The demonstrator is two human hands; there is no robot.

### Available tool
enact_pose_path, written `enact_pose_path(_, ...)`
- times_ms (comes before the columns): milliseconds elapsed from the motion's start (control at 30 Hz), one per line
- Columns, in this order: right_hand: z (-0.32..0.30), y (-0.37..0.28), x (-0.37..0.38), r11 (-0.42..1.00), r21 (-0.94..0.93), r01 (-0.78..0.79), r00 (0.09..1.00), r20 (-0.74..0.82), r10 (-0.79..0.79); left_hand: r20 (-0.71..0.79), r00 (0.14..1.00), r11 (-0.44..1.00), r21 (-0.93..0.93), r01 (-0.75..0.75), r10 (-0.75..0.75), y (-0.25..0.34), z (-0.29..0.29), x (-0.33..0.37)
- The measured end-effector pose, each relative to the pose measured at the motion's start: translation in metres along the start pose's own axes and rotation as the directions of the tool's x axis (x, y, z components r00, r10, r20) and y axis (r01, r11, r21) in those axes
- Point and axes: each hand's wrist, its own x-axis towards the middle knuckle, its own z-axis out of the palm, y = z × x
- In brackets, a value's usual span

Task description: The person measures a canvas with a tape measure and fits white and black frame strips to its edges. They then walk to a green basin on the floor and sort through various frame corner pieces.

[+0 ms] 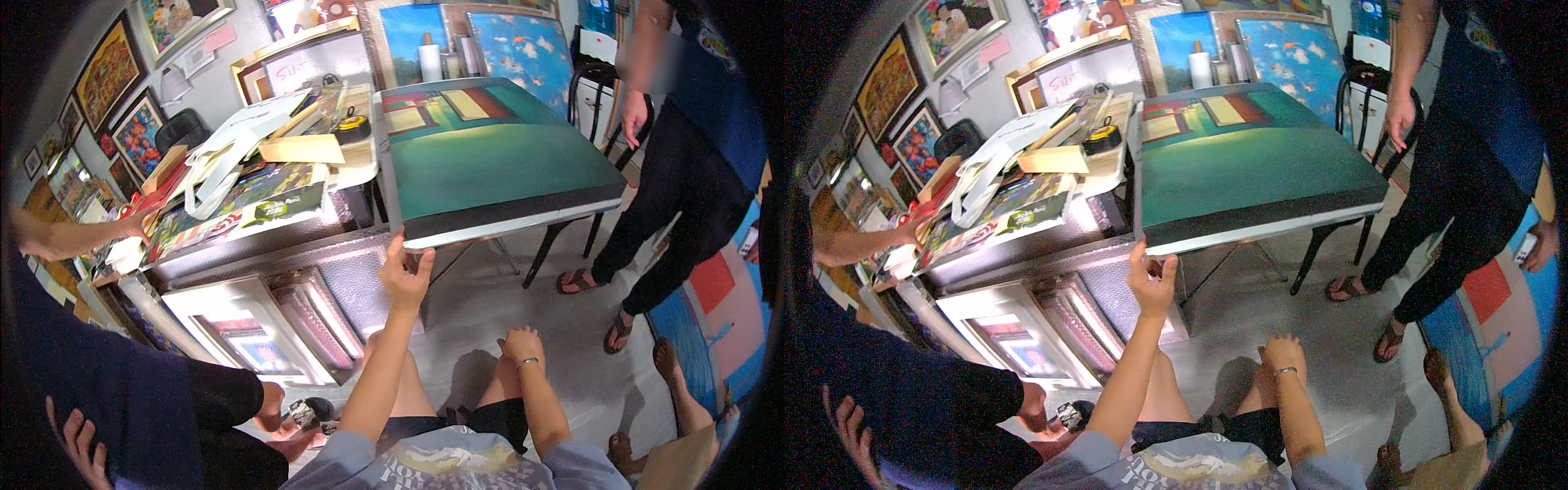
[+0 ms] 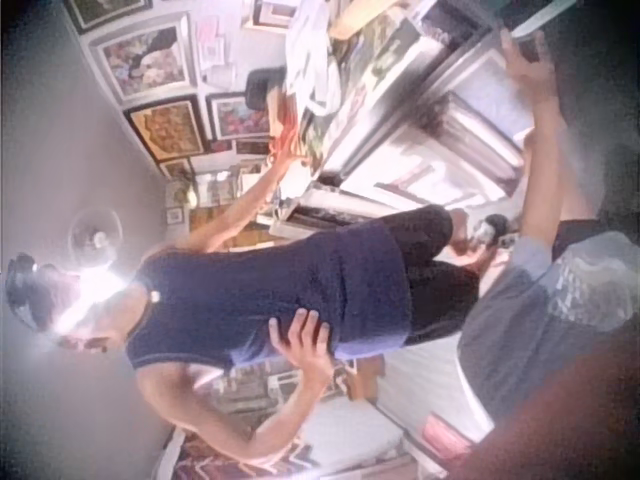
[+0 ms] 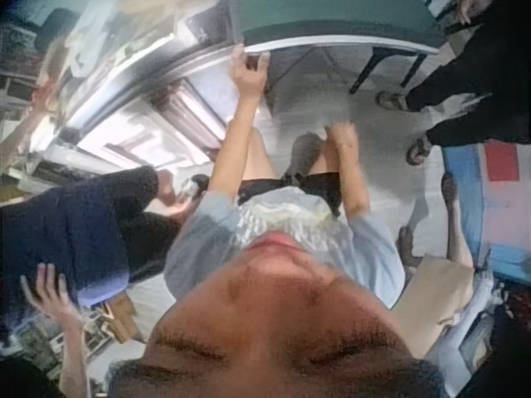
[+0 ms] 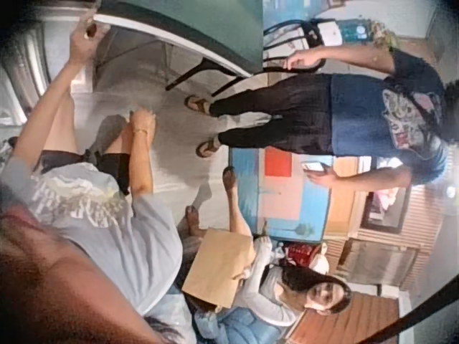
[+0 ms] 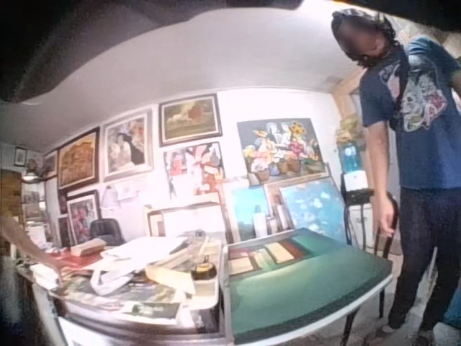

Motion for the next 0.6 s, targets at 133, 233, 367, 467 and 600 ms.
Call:
enact_pose_path(133, 0.002, 0.000, -0.006, 0.999, 0.031, 0.014, 0.999, -0.032, -0.013, -0.080, 0.997, 0.996, -0.088, -0.026, 0.019, -0.006, 0.003, -0.001)
enact_pose_path(233, 0.007, 0.007, -0.004, 0.999, 0.020, 0.041, 0.998, -0.053, -0.040, -0.051, 0.999, 0.998, -0.065, 0.011, -0.014, -0.003, 0.003, -0.002)
enact_pose_path(367, 0.006, 0.004, -0.004, 0.998, -0.021, 0.066, 0.997, -0.047, -0.067, -0.057, 0.998, 0.997, -0.071, -0.006, 0.002, -0.001, -0.001, 0.000)
enact_pose_path(467, -0.001, 0.000, -0.010, 0.999, -0.002, 0.033, 0.999, -0.040, -0.033, 0.062, 0.997, 0.999, 0.017, 0.042, -0.043, -0.001, -0.007, -0.001)
enact_pose_path(600, 0.005, 0.003, -0.009, 0.998, -0.006, 0.060, 0.995, -0.073, -0.061, 0.042, 0.998, 0.999, 0.023, 0.043, -0.044, 0.004, -0.006, -0.001)
